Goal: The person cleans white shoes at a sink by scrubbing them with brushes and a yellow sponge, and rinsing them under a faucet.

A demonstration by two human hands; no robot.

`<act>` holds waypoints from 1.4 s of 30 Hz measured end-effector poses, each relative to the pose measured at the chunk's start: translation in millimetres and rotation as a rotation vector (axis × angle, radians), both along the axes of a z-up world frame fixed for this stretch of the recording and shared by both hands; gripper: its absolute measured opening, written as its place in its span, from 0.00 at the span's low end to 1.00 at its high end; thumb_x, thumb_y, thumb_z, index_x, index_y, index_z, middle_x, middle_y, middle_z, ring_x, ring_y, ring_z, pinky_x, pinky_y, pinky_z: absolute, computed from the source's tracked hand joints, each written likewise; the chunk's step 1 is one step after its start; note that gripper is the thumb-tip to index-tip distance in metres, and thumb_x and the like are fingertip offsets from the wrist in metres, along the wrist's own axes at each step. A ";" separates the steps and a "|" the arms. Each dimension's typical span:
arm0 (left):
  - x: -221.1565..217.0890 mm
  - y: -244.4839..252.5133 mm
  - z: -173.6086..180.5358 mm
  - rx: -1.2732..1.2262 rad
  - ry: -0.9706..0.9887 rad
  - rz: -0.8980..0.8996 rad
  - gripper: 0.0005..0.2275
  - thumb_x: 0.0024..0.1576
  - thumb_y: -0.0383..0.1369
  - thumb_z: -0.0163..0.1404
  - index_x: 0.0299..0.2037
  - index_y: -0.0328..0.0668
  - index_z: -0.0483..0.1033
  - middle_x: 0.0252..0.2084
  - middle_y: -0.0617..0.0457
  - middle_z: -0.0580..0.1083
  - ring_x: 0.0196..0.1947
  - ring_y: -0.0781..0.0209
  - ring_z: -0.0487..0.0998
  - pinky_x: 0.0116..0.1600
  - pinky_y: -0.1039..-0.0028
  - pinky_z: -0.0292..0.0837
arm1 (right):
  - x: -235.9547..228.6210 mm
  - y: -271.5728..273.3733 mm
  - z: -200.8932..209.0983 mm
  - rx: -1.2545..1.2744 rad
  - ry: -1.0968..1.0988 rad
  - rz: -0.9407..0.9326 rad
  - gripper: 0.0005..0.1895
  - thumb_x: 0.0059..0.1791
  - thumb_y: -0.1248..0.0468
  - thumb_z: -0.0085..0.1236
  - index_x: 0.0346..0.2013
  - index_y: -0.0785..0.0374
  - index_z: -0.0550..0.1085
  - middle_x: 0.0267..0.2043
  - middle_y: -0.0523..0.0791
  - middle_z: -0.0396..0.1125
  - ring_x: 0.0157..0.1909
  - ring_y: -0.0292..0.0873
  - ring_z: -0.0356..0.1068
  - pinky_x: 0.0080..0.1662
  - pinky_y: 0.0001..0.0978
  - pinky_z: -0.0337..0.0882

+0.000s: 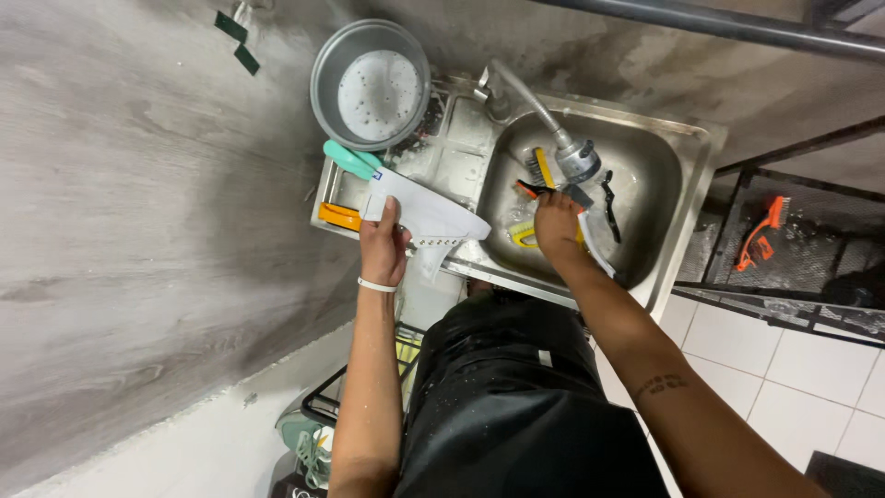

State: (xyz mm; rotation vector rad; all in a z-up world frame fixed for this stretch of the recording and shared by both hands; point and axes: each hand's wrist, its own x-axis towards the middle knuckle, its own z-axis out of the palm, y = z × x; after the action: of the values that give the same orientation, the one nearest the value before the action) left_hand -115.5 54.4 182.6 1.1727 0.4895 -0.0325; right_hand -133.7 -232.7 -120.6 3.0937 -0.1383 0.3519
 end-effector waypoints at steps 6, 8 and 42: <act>9.6 14.2 -43.8 -0.106 -0.100 -0.023 0.19 0.60 0.27 0.59 0.62 0.38 0.72 0.57 0.45 0.77 0.51 0.52 0.81 0.56 0.63 0.79 | 7.9 -7.9 13.8 -0.103 -0.054 -0.068 0.09 0.55 0.66 0.42 0.43 0.65 0.72 0.36 0.53 0.64 0.45 0.59 0.66 0.44 0.54 0.60; 5.0 11.5 -35.0 -0.112 -0.096 -0.031 0.19 0.61 0.27 0.58 0.62 0.39 0.72 0.58 0.45 0.76 0.52 0.53 0.81 0.57 0.62 0.79 | 4.9 -14.9 -12.8 -0.096 0.003 -0.065 0.09 0.54 0.66 0.44 0.44 0.65 0.73 0.37 0.54 0.65 0.46 0.60 0.66 0.45 0.57 0.60; -41.7 -39.1 -78.2 0.207 -0.234 -0.077 0.19 0.60 0.27 0.58 0.62 0.39 0.72 0.57 0.55 0.76 0.60 0.71 0.69 0.61 0.71 0.70 | -35.3 82.1 156.8 1.586 -0.016 -0.249 0.25 0.48 0.46 0.71 0.19 0.58 0.72 0.20 0.43 0.60 0.29 0.39 0.60 0.40 0.31 0.64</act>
State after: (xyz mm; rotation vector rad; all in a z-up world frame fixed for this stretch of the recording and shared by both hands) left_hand -157.2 15.4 104.4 1.3788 0.2446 0.0897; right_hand -169.0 -150.6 36.2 4.4156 -1.4136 0.3360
